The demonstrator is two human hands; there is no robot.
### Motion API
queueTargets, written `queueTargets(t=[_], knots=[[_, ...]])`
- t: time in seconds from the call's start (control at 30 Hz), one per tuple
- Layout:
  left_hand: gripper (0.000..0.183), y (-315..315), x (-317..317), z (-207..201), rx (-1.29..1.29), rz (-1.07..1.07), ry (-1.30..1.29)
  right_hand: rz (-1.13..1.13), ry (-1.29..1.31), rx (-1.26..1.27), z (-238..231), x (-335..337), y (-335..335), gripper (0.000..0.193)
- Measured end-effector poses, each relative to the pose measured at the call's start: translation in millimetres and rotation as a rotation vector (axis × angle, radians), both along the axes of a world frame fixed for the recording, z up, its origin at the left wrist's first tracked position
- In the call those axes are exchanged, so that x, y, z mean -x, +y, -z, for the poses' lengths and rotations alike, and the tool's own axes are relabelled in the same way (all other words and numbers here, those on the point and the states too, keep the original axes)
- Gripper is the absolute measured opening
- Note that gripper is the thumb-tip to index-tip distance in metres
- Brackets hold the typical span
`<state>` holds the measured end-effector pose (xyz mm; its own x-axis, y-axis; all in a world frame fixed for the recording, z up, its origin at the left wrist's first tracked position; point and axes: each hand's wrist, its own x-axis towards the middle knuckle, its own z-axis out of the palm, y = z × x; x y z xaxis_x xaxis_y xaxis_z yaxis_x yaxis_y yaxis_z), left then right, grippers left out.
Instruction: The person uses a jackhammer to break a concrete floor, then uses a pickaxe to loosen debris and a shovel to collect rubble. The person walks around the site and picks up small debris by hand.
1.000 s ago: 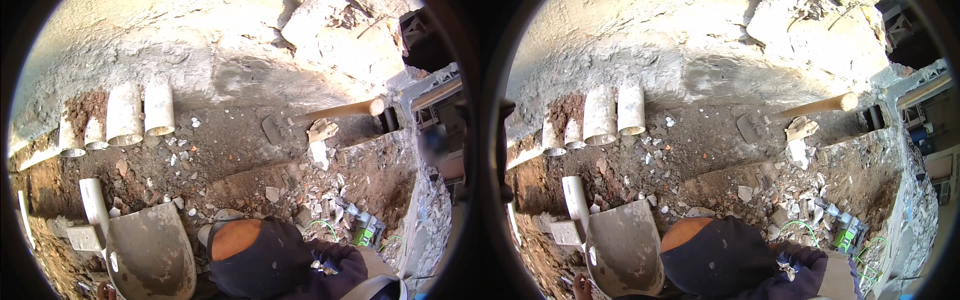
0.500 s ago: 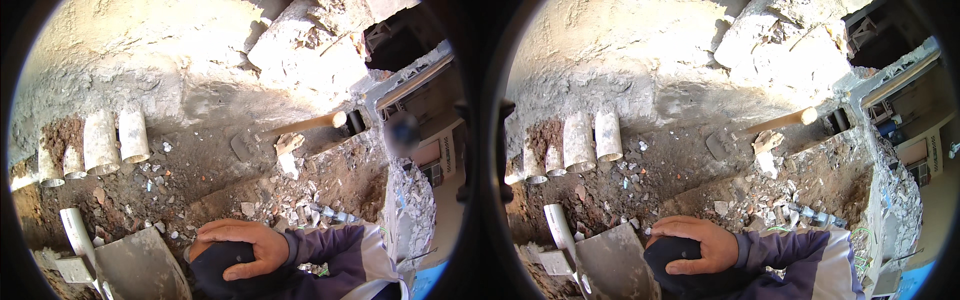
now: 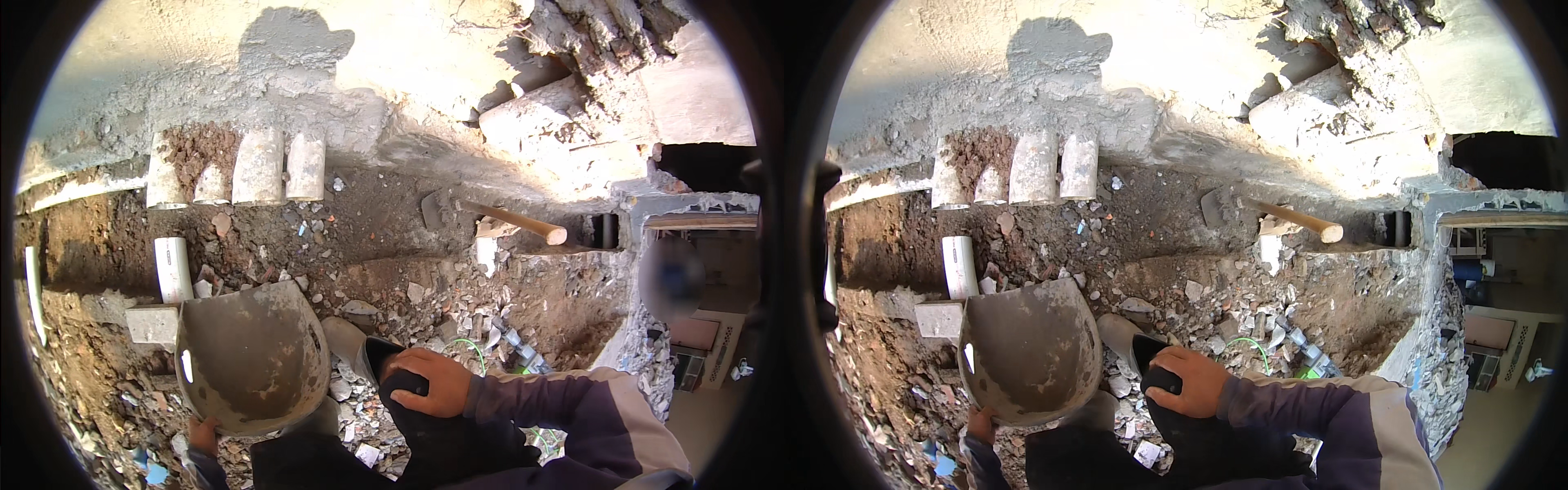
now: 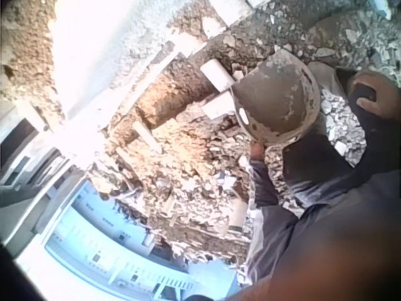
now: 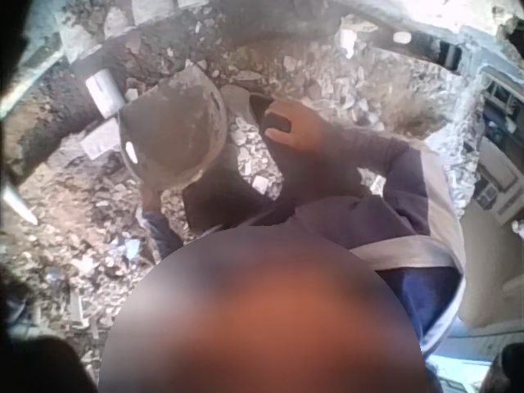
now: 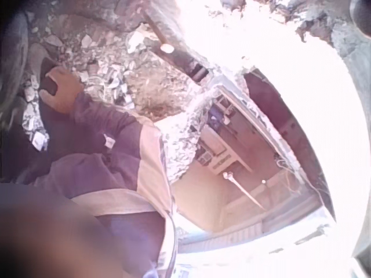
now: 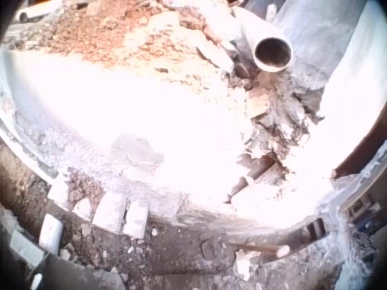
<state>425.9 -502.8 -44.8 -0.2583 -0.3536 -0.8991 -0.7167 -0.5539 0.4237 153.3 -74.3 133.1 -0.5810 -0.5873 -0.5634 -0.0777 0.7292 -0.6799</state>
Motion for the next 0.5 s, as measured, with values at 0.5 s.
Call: queueTargets(t=[0.5], knots=[[0.045,33.3,-94.9,-334.9,-0.044,-0.224,-0.170,0.083,-0.176,-0.609,-94.5,-88.2,41.2,0.074]])
